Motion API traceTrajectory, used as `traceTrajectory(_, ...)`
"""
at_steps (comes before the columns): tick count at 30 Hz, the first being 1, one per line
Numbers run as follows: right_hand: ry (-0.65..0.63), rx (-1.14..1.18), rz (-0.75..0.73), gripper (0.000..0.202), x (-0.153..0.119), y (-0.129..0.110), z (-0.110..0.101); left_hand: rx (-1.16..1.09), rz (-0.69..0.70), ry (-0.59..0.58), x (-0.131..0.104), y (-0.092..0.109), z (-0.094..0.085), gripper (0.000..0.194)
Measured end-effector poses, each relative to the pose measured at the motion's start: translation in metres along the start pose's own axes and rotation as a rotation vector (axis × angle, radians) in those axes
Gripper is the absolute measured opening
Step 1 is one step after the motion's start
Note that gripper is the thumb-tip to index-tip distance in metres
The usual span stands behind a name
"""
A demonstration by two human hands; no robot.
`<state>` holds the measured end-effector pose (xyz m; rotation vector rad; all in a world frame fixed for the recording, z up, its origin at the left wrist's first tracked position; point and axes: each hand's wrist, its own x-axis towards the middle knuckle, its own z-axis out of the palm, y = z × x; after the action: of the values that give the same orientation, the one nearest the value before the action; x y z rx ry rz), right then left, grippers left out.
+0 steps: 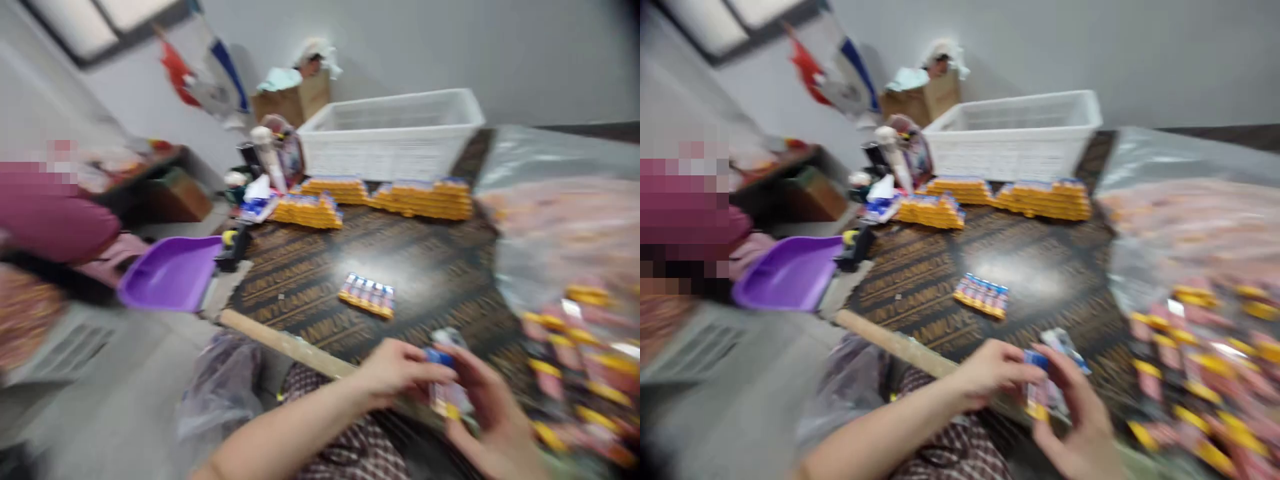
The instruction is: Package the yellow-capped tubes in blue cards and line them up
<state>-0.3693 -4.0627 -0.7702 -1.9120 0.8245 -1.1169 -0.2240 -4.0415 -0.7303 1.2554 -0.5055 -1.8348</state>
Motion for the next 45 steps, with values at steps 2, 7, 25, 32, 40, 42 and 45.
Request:
traceTrajectory(2,-0.108,-0.004,0.076,0.067,-0.007,-0.003,-0.008,0.007,0.014,-0.028,0.003,0.002,-0.004,0.036)
traceTrajectory(7,-0.113,0.093,0.083,0.078,-0.002,-0.003,-0.004,-0.002,0.023,-0.082,0.006,0.001,-0.011,0.034)
traceTrajectory(25,-0.085,0.137,0.045,0.082,0.003,-0.008,-0.003,0.005,0.031,-0.083,0.003,0.004,-0.008,0.034)
traceTrajectory(32,-0.086,0.148,0.062,0.083,0.003,-0.006,-0.003,-0.007,0.038,-0.075,0.005,0.005,-0.009,0.033)
traceTrajectory(40,-0.068,0.183,0.083,0.08,0.007,-0.002,0.006,0.004,0.075,-0.033,0.01,0.009,-0.011,0.037)
traceTrajectory(42,-0.084,0.166,0.082,0.082,0.009,-0.004,0.005,0.121,0.149,0.011,0.014,0.024,-0.023,0.036)
traceTrajectory(45,-0.051,0.048,0.116,0.083,0.01,-0.004,-0.008,0.446,0.35,0.257,0.022,0.061,-0.06,0.035)
